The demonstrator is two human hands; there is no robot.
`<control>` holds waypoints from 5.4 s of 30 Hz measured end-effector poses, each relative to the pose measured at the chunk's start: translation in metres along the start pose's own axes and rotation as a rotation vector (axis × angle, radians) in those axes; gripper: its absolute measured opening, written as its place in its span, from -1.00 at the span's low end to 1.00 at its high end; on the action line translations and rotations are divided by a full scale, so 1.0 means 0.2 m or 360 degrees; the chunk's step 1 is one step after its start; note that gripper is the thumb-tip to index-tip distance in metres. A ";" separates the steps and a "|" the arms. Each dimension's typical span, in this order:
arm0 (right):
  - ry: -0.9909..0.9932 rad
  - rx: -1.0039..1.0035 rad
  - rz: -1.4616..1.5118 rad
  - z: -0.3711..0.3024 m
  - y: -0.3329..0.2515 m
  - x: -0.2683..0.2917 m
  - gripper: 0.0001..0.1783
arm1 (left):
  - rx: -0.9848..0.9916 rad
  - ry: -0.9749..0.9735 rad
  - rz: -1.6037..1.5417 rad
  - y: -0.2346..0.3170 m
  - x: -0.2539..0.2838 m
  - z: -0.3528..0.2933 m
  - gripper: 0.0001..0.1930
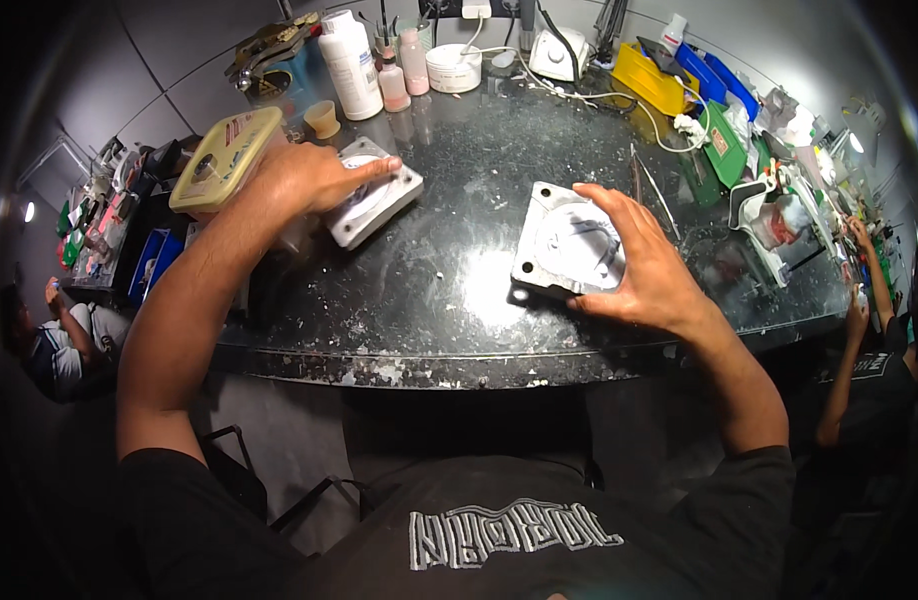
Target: The person cleans a workbench, then uses a sculpting tool to shape white clay inside a square mold. They repeatedly smooth and refine the clay surface with the tool.
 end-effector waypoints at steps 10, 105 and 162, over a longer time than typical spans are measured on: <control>-0.0065 -0.0063 0.0134 0.03 0.04 -0.03 0.24 | -0.0288 0.0402 -0.0277 -0.03 -0.06 -0.04 0.37; 0.1113 -0.0459 0.0332 -0.58 0.09 0.12 -0.52 | -0.0480 0.0001 -0.3008 0.90 0.00 0.28 -0.60; -0.0096 -0.1646 -0.0238 -1.23 0.68 -1.09 -0.57 | -0.0020 0.0932 -0.0729 -1.91 -1.50 0.35 -0.38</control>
Point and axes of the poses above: each hand's wrist, its own z-axis towards the middle knuckle, its own x-axis out of the back of the hand, y = z × x, the point moved 8 cm from there along z, towards the middle knuckle, and after that the axes turned 2 degrees about z, right-handed, at the moved point
